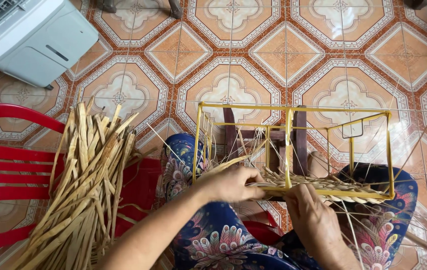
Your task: Weaving a rectangular basket using straw or natural fiber strips over a metal or wood frame.
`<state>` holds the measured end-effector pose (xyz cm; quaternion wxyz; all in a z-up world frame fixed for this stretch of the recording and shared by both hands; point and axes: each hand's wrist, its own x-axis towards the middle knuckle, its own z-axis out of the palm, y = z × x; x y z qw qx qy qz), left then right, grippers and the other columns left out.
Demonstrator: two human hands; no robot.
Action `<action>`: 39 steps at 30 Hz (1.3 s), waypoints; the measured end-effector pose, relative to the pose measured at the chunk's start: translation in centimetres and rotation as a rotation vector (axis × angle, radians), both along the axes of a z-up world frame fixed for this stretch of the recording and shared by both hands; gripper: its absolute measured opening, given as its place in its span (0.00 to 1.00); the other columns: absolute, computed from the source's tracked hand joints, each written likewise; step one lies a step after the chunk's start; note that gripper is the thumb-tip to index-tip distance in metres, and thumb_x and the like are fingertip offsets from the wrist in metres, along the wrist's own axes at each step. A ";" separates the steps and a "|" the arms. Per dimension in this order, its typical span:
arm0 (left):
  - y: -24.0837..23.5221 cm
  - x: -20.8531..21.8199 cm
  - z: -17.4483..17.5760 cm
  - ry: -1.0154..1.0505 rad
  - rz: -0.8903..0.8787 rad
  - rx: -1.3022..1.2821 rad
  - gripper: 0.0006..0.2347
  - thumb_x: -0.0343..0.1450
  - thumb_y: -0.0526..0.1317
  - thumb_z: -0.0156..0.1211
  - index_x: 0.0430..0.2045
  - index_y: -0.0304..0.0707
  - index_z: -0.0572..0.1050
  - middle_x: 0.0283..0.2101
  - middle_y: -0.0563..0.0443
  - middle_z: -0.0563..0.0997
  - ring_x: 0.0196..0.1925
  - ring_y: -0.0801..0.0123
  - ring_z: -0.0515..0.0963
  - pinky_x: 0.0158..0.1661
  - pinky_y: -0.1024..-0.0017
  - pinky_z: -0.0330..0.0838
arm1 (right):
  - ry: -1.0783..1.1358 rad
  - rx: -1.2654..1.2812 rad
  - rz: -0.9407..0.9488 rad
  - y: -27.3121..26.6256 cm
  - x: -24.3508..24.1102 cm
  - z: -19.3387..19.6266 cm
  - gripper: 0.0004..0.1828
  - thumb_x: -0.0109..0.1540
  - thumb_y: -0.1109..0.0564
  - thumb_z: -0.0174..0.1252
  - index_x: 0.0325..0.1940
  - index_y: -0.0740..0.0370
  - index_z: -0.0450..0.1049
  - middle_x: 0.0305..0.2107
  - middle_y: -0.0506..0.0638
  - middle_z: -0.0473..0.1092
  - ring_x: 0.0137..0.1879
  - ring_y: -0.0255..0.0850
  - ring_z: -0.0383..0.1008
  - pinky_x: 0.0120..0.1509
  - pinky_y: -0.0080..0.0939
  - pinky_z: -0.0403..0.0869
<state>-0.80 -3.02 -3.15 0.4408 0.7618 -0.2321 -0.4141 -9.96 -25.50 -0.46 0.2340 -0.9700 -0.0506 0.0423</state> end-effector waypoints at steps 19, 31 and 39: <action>-2.5 6.0 -1.4 -0.255 0.530 0.050 0.10 0.79 0.41 0.46 0.31 0.35 0.70 0.21 0.55 0.76 0.19 0.77 0.75 0.20 0.76 0.71 | -0.091 0.369 -0.082 -1.0 -1.7 0.8 0.12 0.58 0.59 0.62 0.46 0.61 0.75 0.31 0.51 0.79 0.32 0.37 0.82 0.34 0.37 0.79; 4.5 0.6 9.9 -0.638 0.670 -0.630 0.15 0.80 0.48 0.51 0.51 0.33 0.72 0.53 0.40 0.80 0.50 0.69 0.82 0.50 0.64 0.82 | -0.294 0.399 -0.028 1.8 -0.2 3.5 0.13 0.58 0.60 0.63 0.47 0.61 0.77 0.36 0.51 0.78 0.40 0.41 0.80 0.40 0.39 0.77; 8.1 -5.7 -0.5 -0.749 0.484 0.152 0.14 0.67 0.38 0.70 0.45 0.44 0.76 0.45 0.52 0.85 0.39 0.74 0.85 0.39 0.75 0.84 | -0.138 0.272 0.014 2.5 3.2 -2.0 0.14 0.60 0.53 0.65 0.47 0.60 0.77 0.34 0.49 0.77 0.38 0.41 0.76 0.43 0.42 0.77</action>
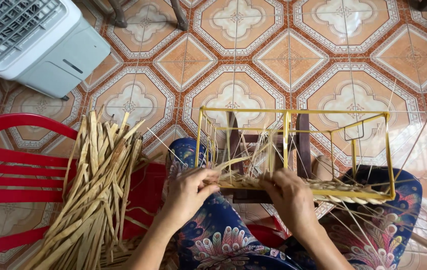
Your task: Weaving a rectangular basket using straw or natural fiber strips over a metal or wood frame.
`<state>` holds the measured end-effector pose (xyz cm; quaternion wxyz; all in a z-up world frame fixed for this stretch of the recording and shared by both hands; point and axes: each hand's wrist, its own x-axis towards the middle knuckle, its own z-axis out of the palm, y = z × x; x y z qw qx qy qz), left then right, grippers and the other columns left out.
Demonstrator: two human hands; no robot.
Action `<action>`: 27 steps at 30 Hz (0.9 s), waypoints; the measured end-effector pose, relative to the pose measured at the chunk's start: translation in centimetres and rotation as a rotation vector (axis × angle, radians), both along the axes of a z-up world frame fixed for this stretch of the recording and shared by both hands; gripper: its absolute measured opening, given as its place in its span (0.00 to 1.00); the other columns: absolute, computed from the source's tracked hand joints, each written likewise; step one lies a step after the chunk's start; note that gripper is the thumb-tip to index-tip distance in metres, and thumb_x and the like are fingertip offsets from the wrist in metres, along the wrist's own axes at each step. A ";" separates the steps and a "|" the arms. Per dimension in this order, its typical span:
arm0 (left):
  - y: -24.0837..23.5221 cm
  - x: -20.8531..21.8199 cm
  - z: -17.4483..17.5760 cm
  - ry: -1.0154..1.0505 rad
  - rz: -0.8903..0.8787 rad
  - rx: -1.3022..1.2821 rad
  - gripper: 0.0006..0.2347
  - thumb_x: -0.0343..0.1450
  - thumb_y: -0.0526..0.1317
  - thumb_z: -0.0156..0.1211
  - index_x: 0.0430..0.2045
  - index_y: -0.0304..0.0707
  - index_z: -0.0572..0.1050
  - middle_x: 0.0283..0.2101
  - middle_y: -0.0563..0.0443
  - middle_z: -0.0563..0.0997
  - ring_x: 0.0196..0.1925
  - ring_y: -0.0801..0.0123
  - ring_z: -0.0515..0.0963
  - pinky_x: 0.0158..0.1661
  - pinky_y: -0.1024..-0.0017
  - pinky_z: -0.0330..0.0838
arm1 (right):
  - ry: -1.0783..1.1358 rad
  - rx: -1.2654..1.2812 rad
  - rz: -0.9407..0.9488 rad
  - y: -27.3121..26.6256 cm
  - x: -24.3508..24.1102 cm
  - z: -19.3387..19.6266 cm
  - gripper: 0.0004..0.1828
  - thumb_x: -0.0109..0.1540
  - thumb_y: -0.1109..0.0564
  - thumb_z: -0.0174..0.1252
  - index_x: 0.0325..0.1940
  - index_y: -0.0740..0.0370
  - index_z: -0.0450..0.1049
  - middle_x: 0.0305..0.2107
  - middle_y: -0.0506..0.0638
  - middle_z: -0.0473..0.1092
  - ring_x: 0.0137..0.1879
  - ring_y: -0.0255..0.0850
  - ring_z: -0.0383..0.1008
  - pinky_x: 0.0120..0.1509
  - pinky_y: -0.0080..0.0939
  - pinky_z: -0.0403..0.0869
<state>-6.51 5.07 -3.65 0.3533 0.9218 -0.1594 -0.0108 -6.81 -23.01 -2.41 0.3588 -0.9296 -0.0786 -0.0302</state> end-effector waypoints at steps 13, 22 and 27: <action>-8.4 -4.5 4.8 -0.271 -0.223 -0.498 0.05 0.71 0.36 0.68 0.36 0.38 0.77 0.34 0.51 0.84 0.36 0.72 0.84 0.39 0.74 0.81 | 0.488 0.135 -0.356 -9.0 -12.0 -3.3 0.09 0.60 0.58 0.68 0.44 0.58 0.84 0.30 0.49 0.77 0.34 0.41 0.80 0.39 0.40 0.80; -19.6 2.2 1.0 0.003 -0.335 -0.243 0.04 0.77 0.34 0.61 0.37 0.30 0.79 0.32 0.46 0.84 0.29 0.68 0.84 0.27 0.80 0.81 | -0.251 -0.006 -0.395 -6.7 -4.9 4.7 0.19 0.58 0.59 0.65 0.53 0.62 0.78 0.36 0.53 0.76 0.38 0.40 0.78 0.42 0.38 0.75; -20.2 3.8 2.3 0.258 -0.209 -0.221 0.04 0.74 0.29 0.54 0.32 0.27 0.76 0.26 0.43 0.83 0.14 0.66 0.77 0.11 0.77 0.67 | -0.078 0.003 -0.251 -9.5 0.9 1.2 0.09 0.61 0.57 0.63 0.42 0.63 0.81 0.29 0.52 0.77 0.29 0.38 0.77 0.34 0.37 0.75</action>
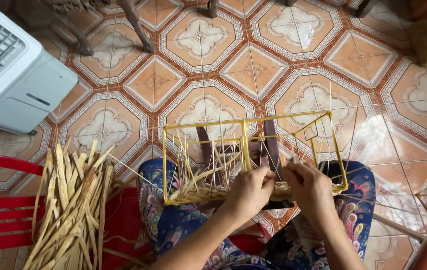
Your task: Weaving a rectangular basket using straw or natural fiber strips over a metal or wood frame.
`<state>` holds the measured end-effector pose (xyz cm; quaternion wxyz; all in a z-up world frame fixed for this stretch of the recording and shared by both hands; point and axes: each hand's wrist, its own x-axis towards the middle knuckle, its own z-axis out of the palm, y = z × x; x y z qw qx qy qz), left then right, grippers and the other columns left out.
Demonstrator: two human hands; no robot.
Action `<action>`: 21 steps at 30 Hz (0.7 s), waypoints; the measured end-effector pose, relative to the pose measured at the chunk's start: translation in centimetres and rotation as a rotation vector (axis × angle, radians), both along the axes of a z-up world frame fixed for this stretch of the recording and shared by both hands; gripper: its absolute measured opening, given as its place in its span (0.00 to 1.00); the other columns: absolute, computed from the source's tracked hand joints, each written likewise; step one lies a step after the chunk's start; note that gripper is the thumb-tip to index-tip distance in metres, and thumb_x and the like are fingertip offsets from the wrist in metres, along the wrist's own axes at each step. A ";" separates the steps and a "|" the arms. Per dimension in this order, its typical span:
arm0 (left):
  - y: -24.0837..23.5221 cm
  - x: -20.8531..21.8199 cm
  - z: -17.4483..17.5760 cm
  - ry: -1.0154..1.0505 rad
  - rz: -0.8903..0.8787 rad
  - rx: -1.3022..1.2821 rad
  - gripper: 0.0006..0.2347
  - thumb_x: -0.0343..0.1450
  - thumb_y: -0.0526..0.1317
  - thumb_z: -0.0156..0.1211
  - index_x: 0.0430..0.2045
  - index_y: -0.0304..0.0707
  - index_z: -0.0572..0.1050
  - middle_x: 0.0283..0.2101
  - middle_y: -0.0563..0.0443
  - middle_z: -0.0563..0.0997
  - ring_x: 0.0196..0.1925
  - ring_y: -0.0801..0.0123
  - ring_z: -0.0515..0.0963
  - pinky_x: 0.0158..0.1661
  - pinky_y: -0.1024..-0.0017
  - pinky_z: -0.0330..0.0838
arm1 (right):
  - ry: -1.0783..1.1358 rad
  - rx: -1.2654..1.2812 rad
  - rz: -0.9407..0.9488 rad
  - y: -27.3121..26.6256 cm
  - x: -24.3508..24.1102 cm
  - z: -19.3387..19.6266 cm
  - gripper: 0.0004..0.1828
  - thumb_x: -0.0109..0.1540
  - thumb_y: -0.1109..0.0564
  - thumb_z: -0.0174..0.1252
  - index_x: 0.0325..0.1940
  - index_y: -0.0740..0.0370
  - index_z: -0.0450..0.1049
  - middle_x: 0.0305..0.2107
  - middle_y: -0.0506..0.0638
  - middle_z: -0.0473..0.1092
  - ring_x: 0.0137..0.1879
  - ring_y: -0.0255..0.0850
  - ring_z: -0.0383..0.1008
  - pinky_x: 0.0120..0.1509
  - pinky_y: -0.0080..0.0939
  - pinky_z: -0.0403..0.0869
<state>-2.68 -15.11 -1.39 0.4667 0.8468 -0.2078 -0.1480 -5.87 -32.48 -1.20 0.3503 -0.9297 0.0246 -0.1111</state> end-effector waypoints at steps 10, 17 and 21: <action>0.7 0.8 1.9 0.278 0.114 -0.157 0.06 0.76 0.33 0.53 0.43 0.27 0.73 0.28 0.45 0.83 0.19 0.72 0.83 0.14 0.80 0.74 | 0.372 0.415 -0.220 0.2 1.1 1.0 0.13 0.62 0.53 0.61 0.43 0.64 0.81 0.20 0.52 0.76 0.21 0.34 0.74 0.22 0.37 0.74; 1.1 0.6 2.6 0.325 0.110 -0.175 0.13 0.74 0.32 0.53 0.53 0.30 0.68 0.28 0.46 0.82 0.20 0.71 0.82 0.17 0.78 0.76 | 0.346 0.289 -0.202 0.4 1.7 0.6 0.12 0.61 0.54 0.63 0.41 0.65 0.81 0.19 0.53 0.76 0.22 0.34 0.73 0.25 0.39 0.72; 2.2 -0.2 0.1 0.285 -0.023 -0.290 0.09 0.75 0.32 0.57 0.48 0.28 0.71 0.33 0.48 0.81 0.28 0.74 0.83 0.25 0.81 0.80 | 0.302 0.248 -0.198 0.3 1.5 0.4 0.12 0.60 0.54 0.64 0.40 0.65 0.81 0.19 0.55 0.76 0.24 0.36 0.75 0.28 0.41 0.73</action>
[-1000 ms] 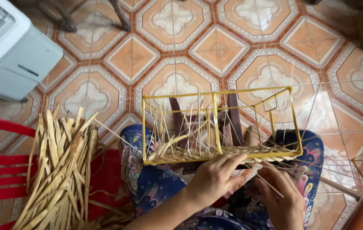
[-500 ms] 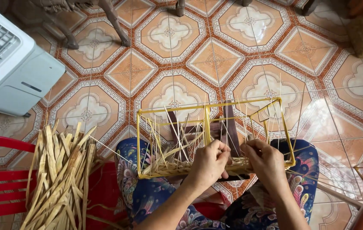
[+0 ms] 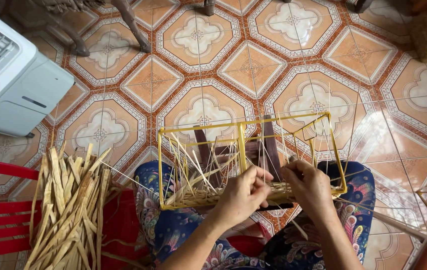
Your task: Weaving a rectangular basket using straw or natural fiber strips over a metal or wood frame.
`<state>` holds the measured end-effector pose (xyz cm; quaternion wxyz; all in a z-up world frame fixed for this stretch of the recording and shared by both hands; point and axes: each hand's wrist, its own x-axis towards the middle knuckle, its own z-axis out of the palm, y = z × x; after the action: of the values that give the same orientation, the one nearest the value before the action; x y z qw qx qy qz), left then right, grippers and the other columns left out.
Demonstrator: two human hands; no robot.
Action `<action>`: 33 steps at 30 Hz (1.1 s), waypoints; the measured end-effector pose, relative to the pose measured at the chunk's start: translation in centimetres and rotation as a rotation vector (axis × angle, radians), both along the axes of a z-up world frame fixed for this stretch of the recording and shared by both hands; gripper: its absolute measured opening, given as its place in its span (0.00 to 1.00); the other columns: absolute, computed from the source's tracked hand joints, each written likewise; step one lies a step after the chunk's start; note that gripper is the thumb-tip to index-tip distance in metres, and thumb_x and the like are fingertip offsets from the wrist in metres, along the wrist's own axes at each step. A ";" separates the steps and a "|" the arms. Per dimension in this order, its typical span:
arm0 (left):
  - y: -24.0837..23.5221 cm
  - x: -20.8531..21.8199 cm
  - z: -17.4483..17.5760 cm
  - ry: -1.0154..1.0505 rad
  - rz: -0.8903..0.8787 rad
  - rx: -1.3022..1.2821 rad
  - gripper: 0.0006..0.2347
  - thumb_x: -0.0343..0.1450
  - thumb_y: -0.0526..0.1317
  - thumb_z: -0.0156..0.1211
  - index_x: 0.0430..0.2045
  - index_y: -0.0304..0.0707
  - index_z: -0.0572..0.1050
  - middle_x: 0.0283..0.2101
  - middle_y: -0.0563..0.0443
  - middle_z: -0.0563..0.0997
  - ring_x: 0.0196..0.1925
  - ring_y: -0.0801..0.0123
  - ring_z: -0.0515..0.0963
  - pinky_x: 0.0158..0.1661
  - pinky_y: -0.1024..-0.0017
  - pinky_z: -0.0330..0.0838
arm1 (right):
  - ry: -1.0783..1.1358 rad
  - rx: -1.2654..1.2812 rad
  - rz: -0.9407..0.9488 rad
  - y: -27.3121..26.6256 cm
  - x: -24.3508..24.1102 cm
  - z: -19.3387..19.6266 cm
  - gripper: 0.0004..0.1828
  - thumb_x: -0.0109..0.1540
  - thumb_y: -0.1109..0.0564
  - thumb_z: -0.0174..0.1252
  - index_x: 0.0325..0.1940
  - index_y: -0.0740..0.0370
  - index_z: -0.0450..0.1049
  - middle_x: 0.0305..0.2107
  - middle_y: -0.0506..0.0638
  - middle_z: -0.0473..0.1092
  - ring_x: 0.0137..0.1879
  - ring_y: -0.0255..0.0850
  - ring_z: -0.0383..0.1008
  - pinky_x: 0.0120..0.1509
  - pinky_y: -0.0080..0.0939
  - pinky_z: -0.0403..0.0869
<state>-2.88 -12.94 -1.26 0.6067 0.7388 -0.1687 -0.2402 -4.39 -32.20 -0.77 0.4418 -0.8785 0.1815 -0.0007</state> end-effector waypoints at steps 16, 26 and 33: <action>-2.1 -2.8 0.2 -0.776 -0.144 0.487 0.13 0.60 0.33 0.73 0.33 0.26 0.79 0.36 0.43 0.76 0.37 0.62 0.74 0.39 0.69 0.76 | -0.228 0.120 0.042 0.2 -2.1 -0.5 0.07 0.63 0.58 0.62 0.37 0.66 0.76 0.22 0.50 0.72 0.25 0.33 0.68 0.26 0.36 0.68; -3.2 -3.6 -0.7 -0.932 0.148 0.198 0.02 0.75 0.33 0.64 0.33 0.37 0.82 0.37 0.50 0.83 0.40 0.68 0.82 0.41 0.68 0.78 | -0.512 0.575 0.254 -1.2 -5.4 -1.7 0.04 0.64 0.63 0.57 0.36 0.67 0.74 0.33 0.50 0.71 0.38 0.35 0.72 0.43 0.33 0.74; -2.0 -3.2 1.6 -0.916 0.045 0.166 0.06 0.70 0.30 0.65 0.36 0.41 0.84 0.35 0.54 0.84 0.36 0.68 0.84 0.36 0.67 0.78 | -0.630 0.637 0.292 -1.2 -6.4 -2.6 0.05 0.66 0.64 0.58 0.36 0.66 0.71 0.37 0.52 0.72 0.45 0.38 0.71 0.53 0.37 0.71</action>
<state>-6.08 -14.99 0.35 0.4135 0.8183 -0.3835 0.1111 -10.84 -33.44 -3.37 0.7185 -0.6725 -0.0957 -0.1492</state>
